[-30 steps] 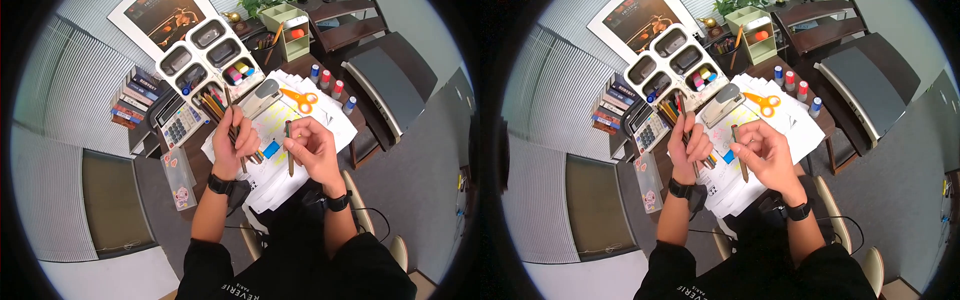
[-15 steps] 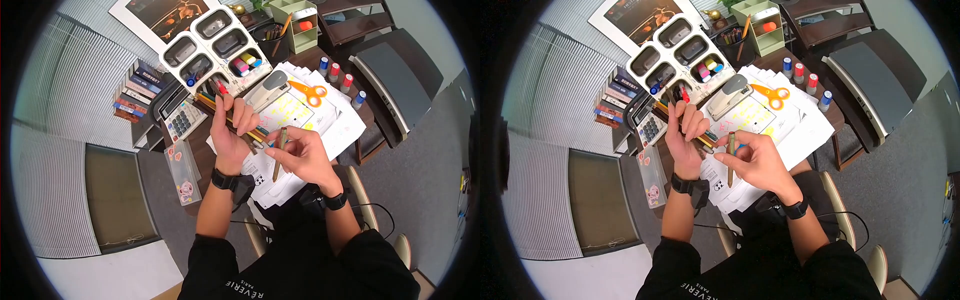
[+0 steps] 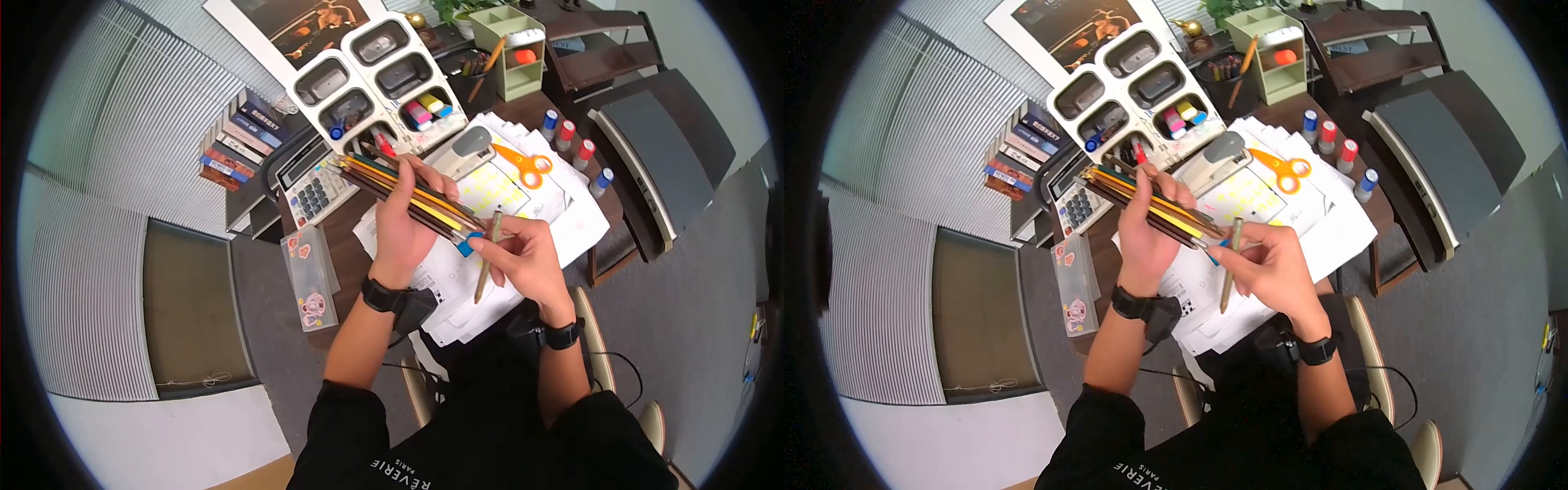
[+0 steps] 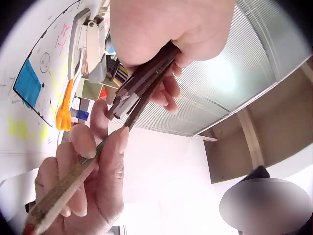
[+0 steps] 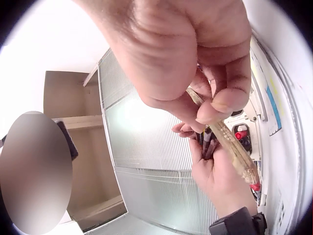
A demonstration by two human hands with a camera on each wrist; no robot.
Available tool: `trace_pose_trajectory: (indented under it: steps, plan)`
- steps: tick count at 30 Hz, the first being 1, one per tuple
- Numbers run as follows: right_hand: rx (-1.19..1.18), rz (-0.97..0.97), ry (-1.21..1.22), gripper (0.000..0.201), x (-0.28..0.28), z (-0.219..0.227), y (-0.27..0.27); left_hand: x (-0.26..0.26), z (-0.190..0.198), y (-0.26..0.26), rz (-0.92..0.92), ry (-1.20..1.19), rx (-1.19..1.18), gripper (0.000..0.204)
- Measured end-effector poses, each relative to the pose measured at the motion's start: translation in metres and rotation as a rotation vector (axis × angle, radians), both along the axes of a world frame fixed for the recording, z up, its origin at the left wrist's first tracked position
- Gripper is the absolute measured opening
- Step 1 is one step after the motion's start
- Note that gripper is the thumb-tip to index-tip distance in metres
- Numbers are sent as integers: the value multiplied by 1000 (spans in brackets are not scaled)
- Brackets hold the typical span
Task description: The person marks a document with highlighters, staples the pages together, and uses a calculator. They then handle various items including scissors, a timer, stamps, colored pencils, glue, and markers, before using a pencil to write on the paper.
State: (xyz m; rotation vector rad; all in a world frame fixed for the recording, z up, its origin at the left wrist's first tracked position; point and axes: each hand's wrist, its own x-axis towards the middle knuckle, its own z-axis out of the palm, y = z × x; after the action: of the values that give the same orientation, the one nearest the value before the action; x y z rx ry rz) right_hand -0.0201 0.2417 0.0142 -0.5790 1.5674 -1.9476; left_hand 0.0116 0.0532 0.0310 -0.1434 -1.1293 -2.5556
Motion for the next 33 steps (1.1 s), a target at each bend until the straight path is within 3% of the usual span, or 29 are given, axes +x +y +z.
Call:
trace_pose_trajectory:
  steps: [5,8,10,13,16,18,19,20,22,25,28,33]
  plan:
    - [-7,-114,-26,17,-6,8,7,0,0,-2,-53,27,-56,24]
    - [-18,-231,119,17,-14,17,16,1,-2,-6,-1,40,-61,28]
    - [-25,-246,259,22,-24,40,18,1,-11,-12,-60,77,-64,31]
    - [-26,-158,617,26,-42,87,-6,4,-13,-9,46,78,-3,39]
    - [3,-27,809,18,-62,129,-60,5,-8,-6,124,84,25,47]
    - [243,56,1058,13,-88,138,-103,6,-10,-9,114,3,-64,51]
    - [314,101,1051,14,-90,143,-124,3,-10,-7,144,-37,-9,53]
    - [385,143,1040,18,-91,144,-143,2,-11,-7,148,-20,-7,53]
    - [371,137,1265,30,-110,114,-182,1,-12,-9,156,-52,8,54]
    - [509,198,1265,41,-111,94,-209,1,-9,-13,159,-51,51,56]
    - [576,108,1347,22,-106,85,-220,0,-8,-18,154,-65,116,57]
    - [466,27,1359,16,-107,85,-217,-1,-9,-18,149,-71,132,56]
